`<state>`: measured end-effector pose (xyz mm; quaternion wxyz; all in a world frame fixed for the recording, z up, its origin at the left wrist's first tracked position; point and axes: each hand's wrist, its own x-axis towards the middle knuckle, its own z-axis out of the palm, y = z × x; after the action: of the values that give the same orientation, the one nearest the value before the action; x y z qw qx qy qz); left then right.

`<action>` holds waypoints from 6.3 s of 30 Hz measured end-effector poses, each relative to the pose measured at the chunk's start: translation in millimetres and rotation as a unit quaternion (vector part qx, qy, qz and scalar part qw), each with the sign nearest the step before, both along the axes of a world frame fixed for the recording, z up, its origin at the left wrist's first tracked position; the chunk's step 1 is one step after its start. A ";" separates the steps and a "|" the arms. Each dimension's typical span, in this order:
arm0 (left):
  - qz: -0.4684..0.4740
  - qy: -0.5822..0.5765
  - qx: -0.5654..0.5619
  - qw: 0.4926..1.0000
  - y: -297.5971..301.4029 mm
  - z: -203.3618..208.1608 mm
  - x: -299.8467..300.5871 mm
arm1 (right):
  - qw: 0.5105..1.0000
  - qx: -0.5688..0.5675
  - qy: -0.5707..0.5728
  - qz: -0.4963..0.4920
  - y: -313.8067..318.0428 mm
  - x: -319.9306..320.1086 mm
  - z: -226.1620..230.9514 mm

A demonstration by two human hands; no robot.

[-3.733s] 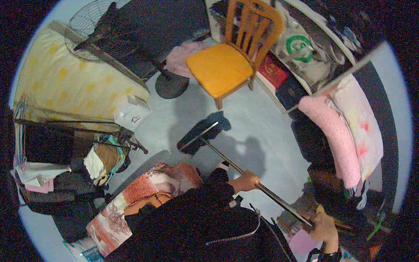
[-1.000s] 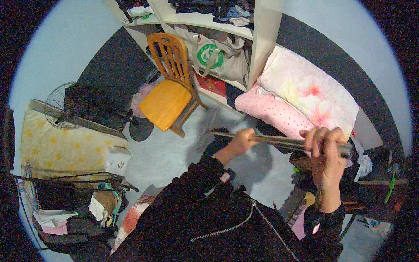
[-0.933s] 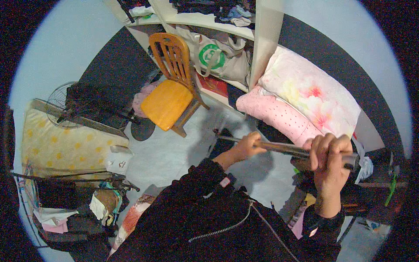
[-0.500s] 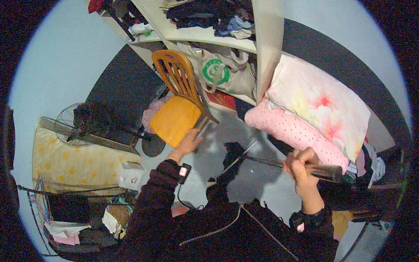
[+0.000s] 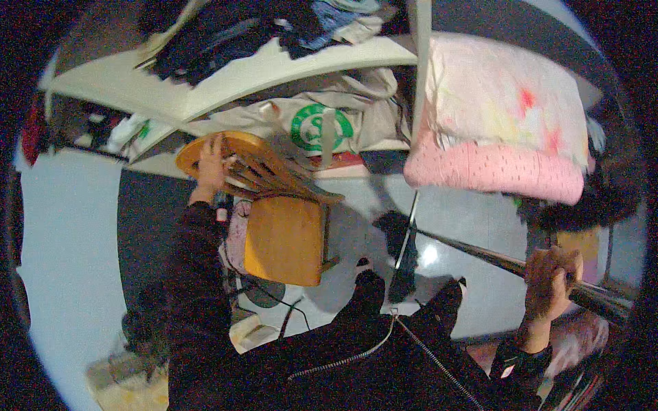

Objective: The person folds several pieces of clothing on a bed, then mops the floor in the same room using a mop.

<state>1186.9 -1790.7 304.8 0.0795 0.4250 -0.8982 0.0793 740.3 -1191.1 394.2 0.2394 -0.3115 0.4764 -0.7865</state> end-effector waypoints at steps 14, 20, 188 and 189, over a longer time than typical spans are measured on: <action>-0.168 -0.094 0.018 0.981 -84.4 0.0 15.1 | 0.965 -0.086 0.087 0.230 59.6 58.6 -16.4; -0.016 -0.148 0.034 0.988 -109.5 -8.9 58.1 | 0.984 0.022 -0.034 -0.173 117.8 132.7 -11.9; -0.777 -0.197 0.540 0.257 1149.7 -233.2 -491.8 | 0.861 0.326 -0.058 -0.386 676.3 135.5 116.9; -0.777 -0.208 0.547 0.233 1163.3 -223.7 -476.4 | 0.853 0.318 -0.075 -0.407 675.2 139.6 132.0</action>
<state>710.5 -627.4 81.1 -0.3390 -0.5715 -0.5993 -0.4465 879.8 -515.9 526.2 0.0187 0.0632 0.7657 -0.6399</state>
